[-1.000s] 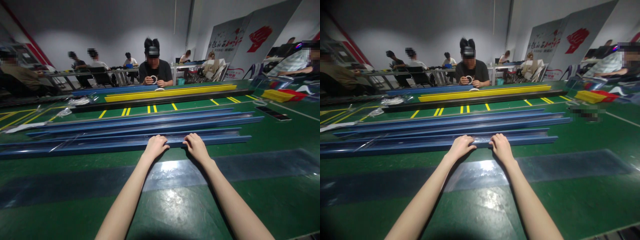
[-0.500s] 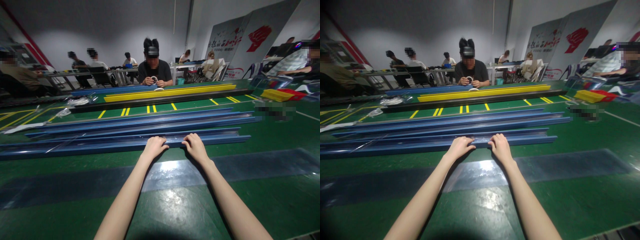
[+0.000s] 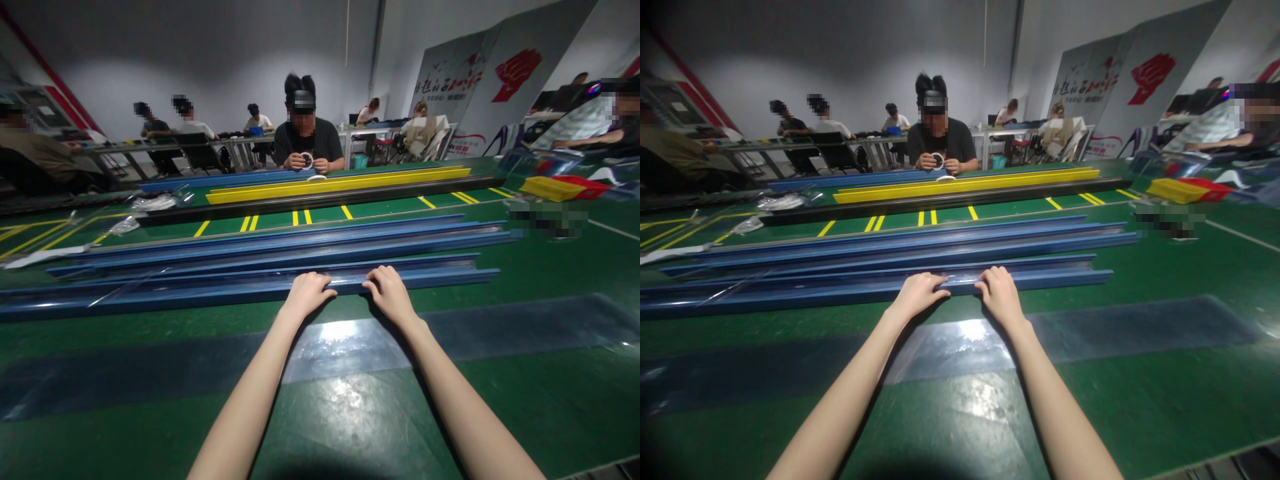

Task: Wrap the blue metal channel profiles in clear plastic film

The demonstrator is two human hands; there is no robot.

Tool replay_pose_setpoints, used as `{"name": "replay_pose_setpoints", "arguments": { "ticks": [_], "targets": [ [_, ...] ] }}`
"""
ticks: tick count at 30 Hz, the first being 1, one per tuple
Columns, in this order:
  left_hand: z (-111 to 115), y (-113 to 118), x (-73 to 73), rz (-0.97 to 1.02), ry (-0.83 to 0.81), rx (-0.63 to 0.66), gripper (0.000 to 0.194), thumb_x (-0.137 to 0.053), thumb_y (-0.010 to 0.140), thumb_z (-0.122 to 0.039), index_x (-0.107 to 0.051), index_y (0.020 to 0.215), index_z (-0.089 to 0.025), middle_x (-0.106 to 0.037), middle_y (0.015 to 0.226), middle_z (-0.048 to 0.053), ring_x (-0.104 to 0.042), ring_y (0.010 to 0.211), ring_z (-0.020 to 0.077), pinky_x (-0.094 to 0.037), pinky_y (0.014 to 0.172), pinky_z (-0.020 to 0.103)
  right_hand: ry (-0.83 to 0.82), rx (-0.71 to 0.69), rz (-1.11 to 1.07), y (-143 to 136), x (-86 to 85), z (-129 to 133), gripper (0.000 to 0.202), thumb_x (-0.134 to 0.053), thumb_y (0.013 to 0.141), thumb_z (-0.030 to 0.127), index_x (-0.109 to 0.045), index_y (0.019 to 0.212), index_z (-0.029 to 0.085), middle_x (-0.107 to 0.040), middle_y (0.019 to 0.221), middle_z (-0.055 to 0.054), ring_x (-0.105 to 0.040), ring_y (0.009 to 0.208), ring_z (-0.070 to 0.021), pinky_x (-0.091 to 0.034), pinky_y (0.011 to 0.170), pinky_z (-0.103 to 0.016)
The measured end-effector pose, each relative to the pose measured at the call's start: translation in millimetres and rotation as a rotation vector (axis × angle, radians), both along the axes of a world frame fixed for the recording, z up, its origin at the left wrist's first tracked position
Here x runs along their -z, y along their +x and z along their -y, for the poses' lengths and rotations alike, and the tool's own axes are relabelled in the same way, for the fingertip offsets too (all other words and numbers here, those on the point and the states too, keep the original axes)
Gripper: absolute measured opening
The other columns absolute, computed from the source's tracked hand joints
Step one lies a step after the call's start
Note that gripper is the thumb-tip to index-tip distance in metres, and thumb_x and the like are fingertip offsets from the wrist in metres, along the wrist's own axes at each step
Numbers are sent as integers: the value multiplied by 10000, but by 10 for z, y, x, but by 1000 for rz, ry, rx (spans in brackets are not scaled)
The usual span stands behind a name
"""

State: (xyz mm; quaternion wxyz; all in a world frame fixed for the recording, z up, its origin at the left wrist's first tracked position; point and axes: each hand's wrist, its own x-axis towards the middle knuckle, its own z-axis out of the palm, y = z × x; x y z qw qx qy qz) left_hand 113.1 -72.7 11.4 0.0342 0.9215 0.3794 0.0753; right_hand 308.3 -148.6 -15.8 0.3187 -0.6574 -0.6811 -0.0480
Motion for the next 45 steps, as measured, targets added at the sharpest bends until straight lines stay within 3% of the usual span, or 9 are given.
{"name": "replay_pose_setpoints", "arguments": {
  "ticks": [8,17,38,45],
  "targets": [
    [23,1,-50,-7,-9,-57,291,-565,768,-453,-539,968,-243,-654,888,19,-605,857,187,-417,702,246,-5,-1,-3,5,1,1,107,-471,825,257,-512,743,202,-555,795,-53,-444,798,-203,-363,720,-321],
    [16,3,-34,43,-50,-100,280,-594,741,-465,-552,875,-222,-655,866,25,-615,844,203,-418,680,253,-6,-4,2,5,-7,6,115,-461,827,263,-520,746,206,-559,799,-56,-444,797,-205,-358,715,-322],
    [26,6,-46,133,-25,-46,244,-654,708,-383,-498,730,-196,-584,823,15,-550,832,177,-405,665,252,-51,26,118,-114,-69,3,61,-472,800,240,-520,806,203,-591,851,-49,-453,828,-209,-291,702,-321],
    [23,6,-44,138,-36,-38,241,-648,714,-384,-500,731,-195,-574,802,10,-547,805,171,-396,650,250,-58,-25,157,-222,-30,-40,197,-444,854,368,-544,826,200,-593,851,-47,-458,820,-198,-284,687,-312]
  ]
}}
